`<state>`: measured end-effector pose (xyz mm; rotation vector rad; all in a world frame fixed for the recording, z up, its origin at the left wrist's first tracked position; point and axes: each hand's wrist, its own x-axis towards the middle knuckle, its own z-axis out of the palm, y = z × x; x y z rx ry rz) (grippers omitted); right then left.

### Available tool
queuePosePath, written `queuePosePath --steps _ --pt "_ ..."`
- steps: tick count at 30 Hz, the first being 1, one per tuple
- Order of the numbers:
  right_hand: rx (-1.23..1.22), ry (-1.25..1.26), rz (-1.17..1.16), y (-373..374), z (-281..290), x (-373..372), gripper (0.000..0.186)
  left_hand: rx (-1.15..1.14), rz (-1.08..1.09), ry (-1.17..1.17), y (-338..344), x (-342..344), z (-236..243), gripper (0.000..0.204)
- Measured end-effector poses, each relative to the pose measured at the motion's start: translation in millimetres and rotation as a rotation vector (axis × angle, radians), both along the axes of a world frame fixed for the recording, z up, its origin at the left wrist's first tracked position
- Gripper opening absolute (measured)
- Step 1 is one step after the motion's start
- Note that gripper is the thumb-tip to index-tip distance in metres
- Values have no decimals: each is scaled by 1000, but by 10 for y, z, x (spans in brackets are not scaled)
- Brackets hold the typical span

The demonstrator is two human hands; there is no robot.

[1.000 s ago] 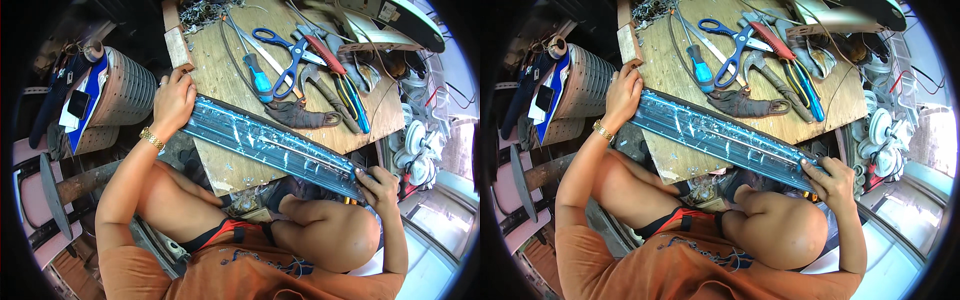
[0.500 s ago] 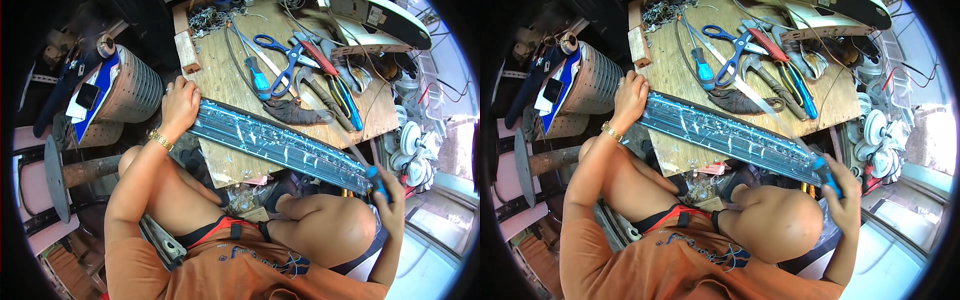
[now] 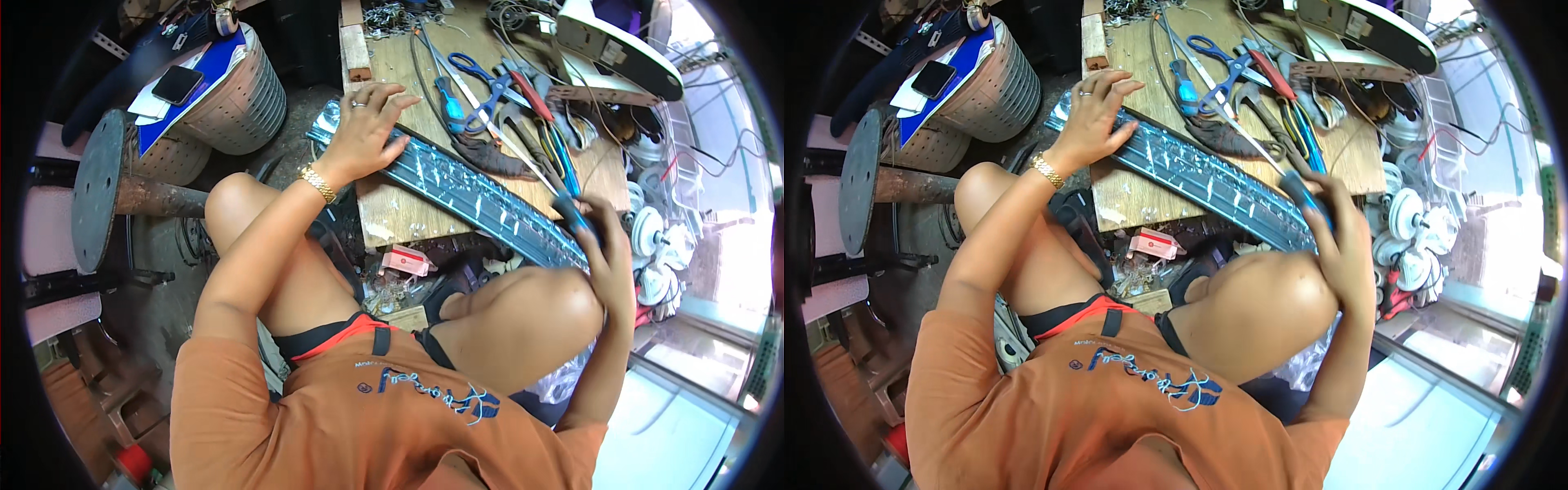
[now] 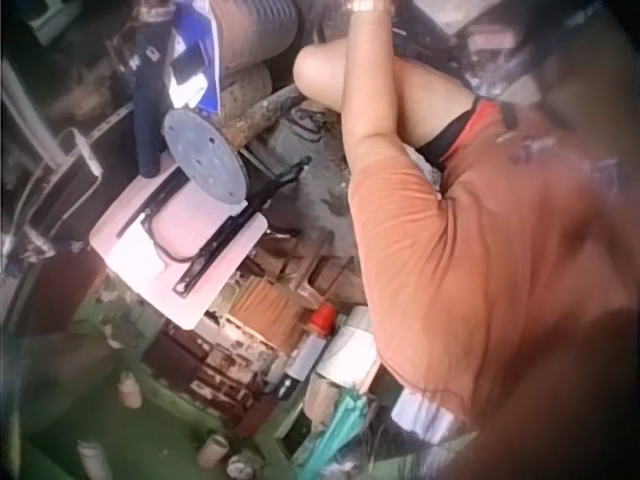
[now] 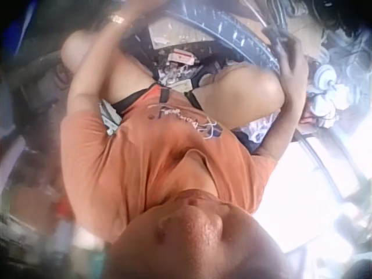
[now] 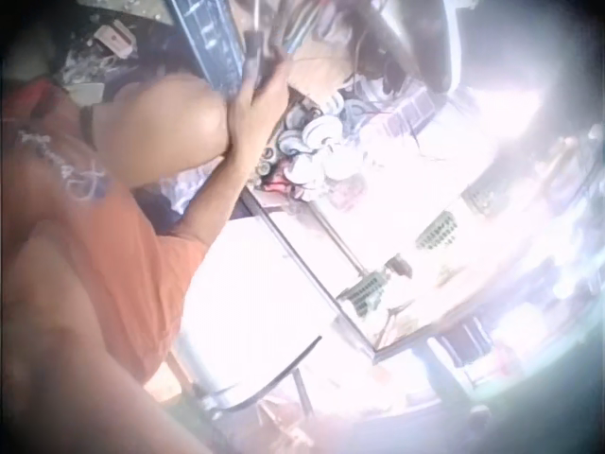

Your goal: The person uses a screwdriver and scissors to work on an air conditioner evaporator component. They scrape parts of the blue fins with a screwdriver and use scissors to cut away or adjust small sections of the material.

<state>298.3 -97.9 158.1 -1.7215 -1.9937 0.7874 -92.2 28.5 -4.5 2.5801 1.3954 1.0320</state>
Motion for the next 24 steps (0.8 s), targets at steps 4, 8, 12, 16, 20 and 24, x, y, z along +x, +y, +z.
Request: queuePosePath --steps 4,8,12,16,20,24 --pt "285 -114 244 368 -76 -165 48 75 -30 23 -41 223 -194 56" --pt "703 -113 238 -22 807 -376 45 -126 -81 225 43 228 -289 43" --pt "693 -237 731 -471 1188 -894 45 -143 -61 235 0 316 -318 39" --pt "650 -303 944 -572 1053 -1162 44 -120 -16 267 -58 245 -321 39" --pt "641 -316 971 -594 1026 -1148 44 -110 -5 289 -73 240 -336 41" --pt "637 -331 990 -564 1018 -1181 44 -117 -2 275 -36 265 -340 40"
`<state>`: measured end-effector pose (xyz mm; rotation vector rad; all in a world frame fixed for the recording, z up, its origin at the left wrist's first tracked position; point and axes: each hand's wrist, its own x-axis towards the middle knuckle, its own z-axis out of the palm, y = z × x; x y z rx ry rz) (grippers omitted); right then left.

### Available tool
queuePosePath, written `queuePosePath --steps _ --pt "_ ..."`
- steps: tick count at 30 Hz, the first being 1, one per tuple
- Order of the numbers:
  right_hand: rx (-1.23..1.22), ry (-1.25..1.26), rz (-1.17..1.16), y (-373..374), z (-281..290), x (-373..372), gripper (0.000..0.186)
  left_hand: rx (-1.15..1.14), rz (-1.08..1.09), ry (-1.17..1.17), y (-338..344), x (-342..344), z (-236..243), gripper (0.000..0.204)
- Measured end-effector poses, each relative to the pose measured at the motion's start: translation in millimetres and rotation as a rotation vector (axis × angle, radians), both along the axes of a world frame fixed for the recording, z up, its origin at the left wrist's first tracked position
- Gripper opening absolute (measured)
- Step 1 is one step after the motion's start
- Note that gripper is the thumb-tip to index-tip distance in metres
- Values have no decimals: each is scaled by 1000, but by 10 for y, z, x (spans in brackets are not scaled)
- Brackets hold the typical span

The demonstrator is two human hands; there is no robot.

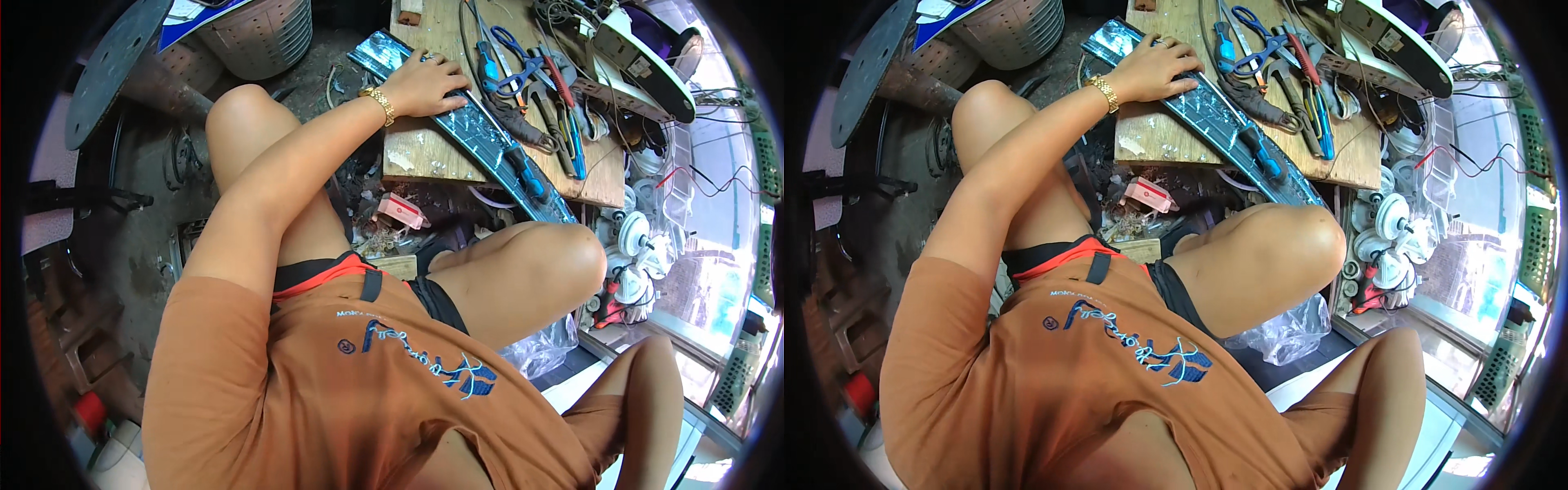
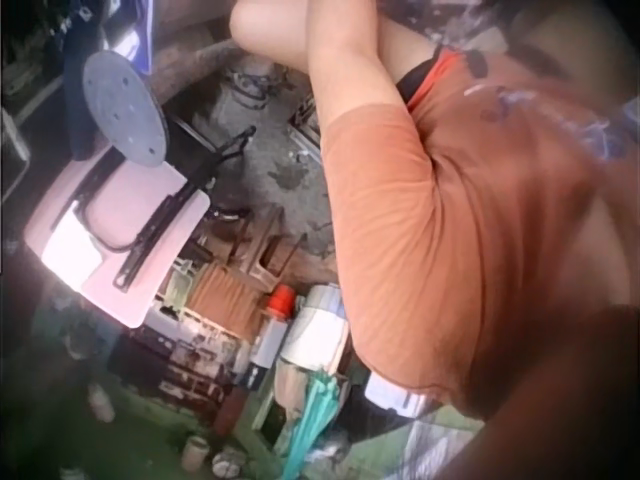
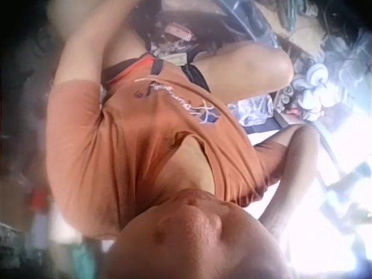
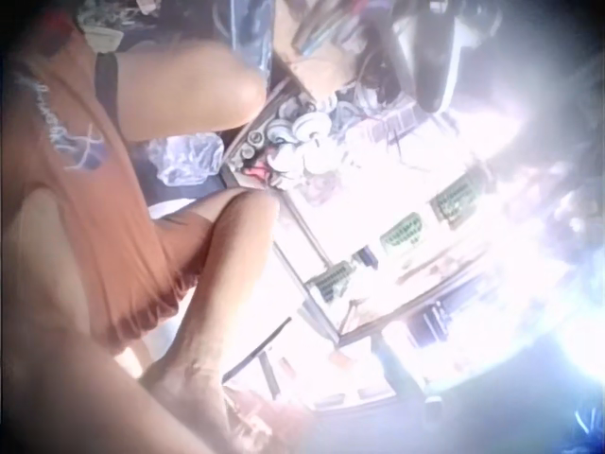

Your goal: The person uses a screwdriver and scissors to work on an air conditioner evaporator component. They scrape parts of the blue fins with a screwdriver and use scissors to cut away or adjust small sections of the material.

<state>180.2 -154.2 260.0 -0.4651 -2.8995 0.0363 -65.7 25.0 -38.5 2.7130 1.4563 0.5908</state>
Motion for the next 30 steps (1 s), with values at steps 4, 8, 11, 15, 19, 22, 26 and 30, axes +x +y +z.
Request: queuePosePath --steps 4,8,11,15,19,22,26,30 --pt "-4 8 22 50 -15 44 44 -22 4 15 -41 -31 19 40" --pt "6 -21 -2 55 7 42 44 -21 -21 -33 -10 69 71 37" --pt "-13 6 30 106 -65 107 44 -8 -15 -17 -51 -37 20 33" --pt "-15 5 33 133 -69 110 44 -13 -18 -38 -75 -50 22 30" --pt "-6 4 40 160 -62 115 44 -15 -47 -52 -40 -34 58 30" --pt "-3 9 46 186 -79 147 45 -17 -30 -54 -60 -38 66 30" --pt "-4 10 34 202 -78 187 45 -4 -43 -62 -28 11 66 29" --pt "-21 39 46 256 -154 235 45 47 -26 -91 -59 -92 2 33"
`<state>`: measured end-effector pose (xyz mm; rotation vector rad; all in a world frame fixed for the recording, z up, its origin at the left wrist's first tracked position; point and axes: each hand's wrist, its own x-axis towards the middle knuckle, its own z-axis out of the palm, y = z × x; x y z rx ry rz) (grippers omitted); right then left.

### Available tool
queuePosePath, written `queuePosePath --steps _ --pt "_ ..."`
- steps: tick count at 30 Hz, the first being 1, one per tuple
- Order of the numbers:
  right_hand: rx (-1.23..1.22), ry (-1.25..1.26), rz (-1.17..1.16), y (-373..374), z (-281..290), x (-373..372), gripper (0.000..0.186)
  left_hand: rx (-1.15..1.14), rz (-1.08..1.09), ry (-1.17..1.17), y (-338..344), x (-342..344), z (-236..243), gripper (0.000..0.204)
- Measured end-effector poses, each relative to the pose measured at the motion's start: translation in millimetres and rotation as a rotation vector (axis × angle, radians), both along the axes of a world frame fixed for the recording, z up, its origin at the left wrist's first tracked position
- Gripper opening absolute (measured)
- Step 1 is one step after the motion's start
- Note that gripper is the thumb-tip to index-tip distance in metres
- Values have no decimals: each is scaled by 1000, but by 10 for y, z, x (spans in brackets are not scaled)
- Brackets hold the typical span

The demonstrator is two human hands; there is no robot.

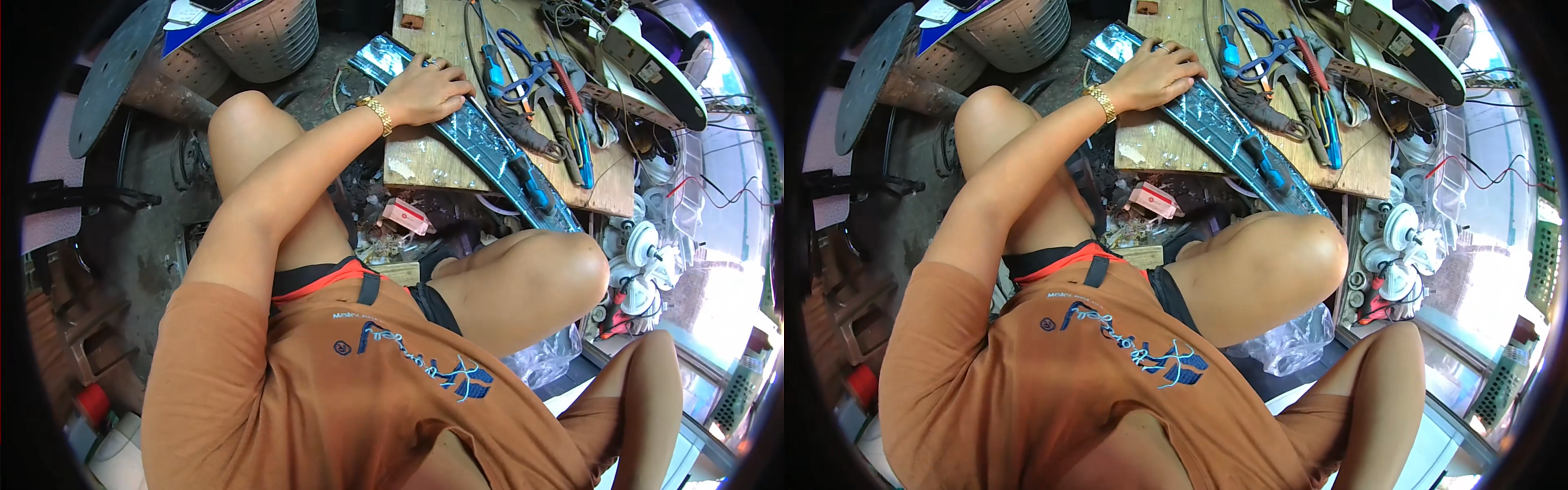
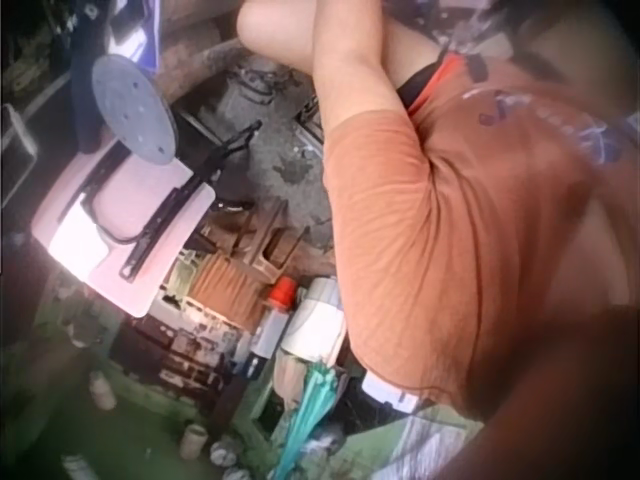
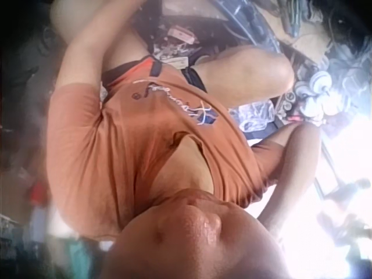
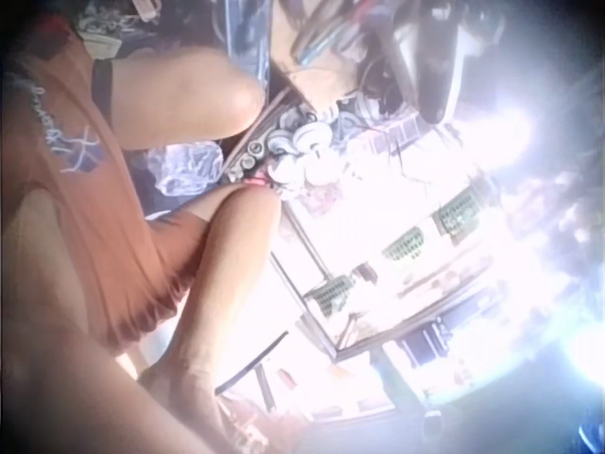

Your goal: The person uses a screwdriver and scissors to work on an air conditioner evaporator component. They scrape parts of the blue fins with a screwdriver and use scissors to cut away or adjust small sections of the material.

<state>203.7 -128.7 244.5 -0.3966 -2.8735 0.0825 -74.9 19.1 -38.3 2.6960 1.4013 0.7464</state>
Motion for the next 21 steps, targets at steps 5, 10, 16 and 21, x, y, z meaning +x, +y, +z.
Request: queuePosePath --steps 5,10,16,21 --pt "5 31 -71 101 74 182 46 -37 -29 -23 36 92 10 34" --pt "-17 406 -674 638 -47 1532 46 -168 -79 -205 58 -25 153 63" --pt "-360 193 -752 1022 -1334 1489 57 -186 39 -224 57 -270 164 70" --pt "-663 -98 -721 935 -1701 807 72 -129 26 -49 230 -410 280 79"
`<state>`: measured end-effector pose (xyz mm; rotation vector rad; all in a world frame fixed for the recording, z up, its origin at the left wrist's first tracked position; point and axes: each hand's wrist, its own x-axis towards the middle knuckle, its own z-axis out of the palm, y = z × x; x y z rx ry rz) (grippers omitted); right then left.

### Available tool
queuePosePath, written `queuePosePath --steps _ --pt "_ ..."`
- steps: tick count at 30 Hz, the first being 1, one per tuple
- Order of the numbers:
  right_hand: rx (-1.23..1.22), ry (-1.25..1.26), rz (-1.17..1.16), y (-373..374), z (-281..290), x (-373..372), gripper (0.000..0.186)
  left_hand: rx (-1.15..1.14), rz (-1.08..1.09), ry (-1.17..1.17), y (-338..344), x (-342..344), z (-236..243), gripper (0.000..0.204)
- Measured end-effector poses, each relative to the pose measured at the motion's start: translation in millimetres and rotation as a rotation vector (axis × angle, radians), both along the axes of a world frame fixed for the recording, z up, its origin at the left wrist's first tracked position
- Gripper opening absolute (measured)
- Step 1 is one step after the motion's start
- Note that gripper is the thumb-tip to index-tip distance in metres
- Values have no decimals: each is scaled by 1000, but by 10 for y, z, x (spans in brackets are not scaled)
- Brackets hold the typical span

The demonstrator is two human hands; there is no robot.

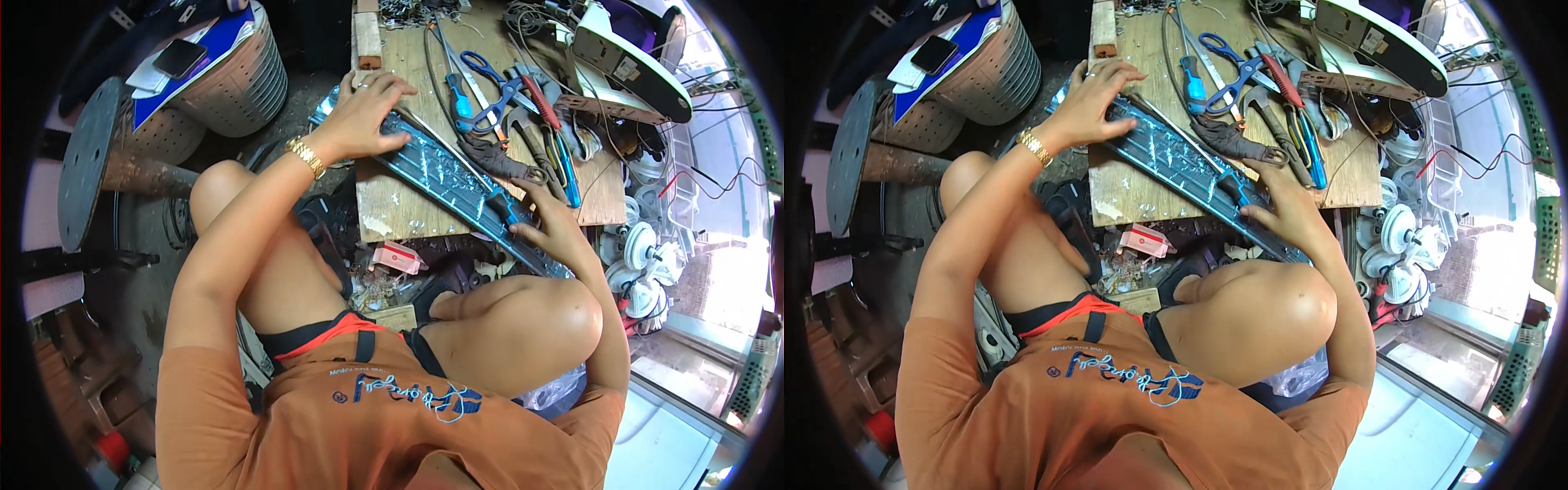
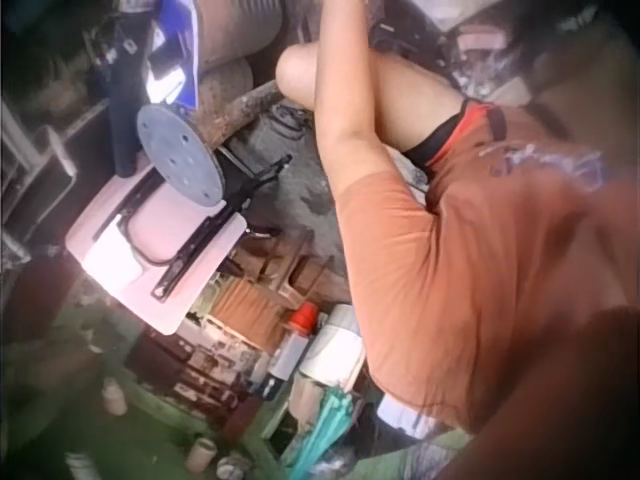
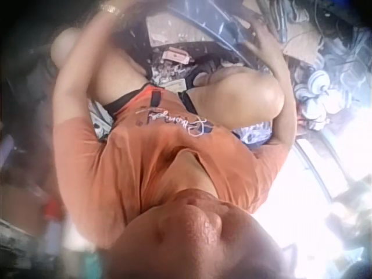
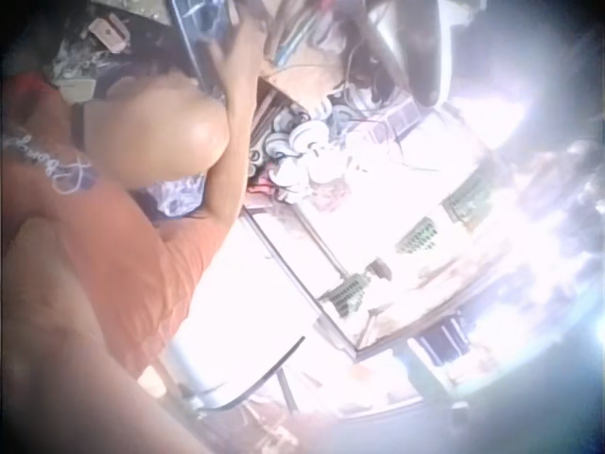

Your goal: The person uses a screwdriver and scissors to work on an air conditioner evaporator component. They scrape parts of the blue fins with a screwdriver and use scissors to cut away or adjust small sections of the material.

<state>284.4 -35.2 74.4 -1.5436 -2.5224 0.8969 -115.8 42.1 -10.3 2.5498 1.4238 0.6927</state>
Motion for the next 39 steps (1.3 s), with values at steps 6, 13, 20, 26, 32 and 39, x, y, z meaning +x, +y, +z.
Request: queuePosePath --steps 6,13,20,26,32,39 --pt "185 18 58 -77 12 258 49 4 -148 80 -55 280 -7 97" --pt "151 -29 -110 -643 546 584 48 -138 -161 27 -174 496 35 79" --pt "173 -190 -72 -632 779 418 58 -127 -141 7 -156 525 48 73" --pt "95 -211 43 -490 1277 236 59 -129 -148 -16 -155 506 72 73" --pt "48 -305 41 -749 1499 -219 62 -148 -87 8 -303 448 81 74" --pt "46 -50 -219 -1416 968 -269 57 -148 -4 -12 -374 481 59 74"
